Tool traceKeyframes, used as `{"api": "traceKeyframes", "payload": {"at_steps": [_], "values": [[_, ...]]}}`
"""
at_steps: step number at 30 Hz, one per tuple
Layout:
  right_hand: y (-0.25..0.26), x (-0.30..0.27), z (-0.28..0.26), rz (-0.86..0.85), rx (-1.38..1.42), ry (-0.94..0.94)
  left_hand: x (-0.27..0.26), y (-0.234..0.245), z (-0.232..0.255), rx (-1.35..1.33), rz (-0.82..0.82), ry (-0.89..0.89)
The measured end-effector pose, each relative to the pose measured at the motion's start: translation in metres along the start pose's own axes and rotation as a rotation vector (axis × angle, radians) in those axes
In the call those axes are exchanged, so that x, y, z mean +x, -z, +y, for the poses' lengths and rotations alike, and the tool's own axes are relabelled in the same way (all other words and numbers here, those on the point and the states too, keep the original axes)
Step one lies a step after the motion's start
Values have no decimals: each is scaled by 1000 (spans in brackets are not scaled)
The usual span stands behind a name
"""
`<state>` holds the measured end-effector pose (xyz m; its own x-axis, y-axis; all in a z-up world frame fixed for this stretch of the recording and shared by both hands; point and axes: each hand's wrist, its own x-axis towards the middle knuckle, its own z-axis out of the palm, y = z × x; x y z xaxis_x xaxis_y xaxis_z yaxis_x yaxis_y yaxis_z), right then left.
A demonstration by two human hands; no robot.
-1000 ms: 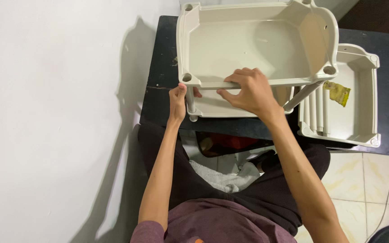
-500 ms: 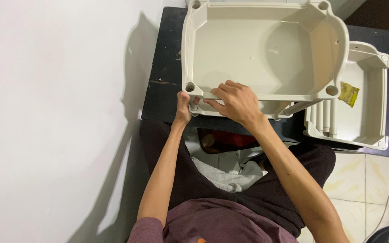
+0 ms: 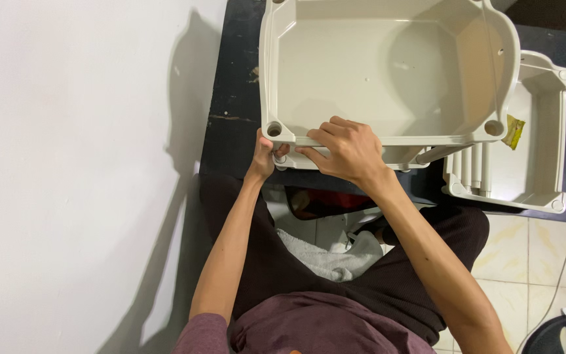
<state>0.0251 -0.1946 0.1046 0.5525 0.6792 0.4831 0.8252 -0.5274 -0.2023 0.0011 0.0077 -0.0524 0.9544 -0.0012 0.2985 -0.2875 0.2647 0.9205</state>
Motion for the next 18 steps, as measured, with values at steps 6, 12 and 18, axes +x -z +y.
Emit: {"api": "traceKeyframes", "payload": {"at_steps": [6,12,18], "values": [[2,-5,-8,-56,21,-54,-18,-5,0,79,94,2],[-1,-3,-13,41,-55,-35,-32,-30,25,288,451,4],[-8,-5,-12,73,-55,-24,-20,-48,9,319,495,-13]]}}
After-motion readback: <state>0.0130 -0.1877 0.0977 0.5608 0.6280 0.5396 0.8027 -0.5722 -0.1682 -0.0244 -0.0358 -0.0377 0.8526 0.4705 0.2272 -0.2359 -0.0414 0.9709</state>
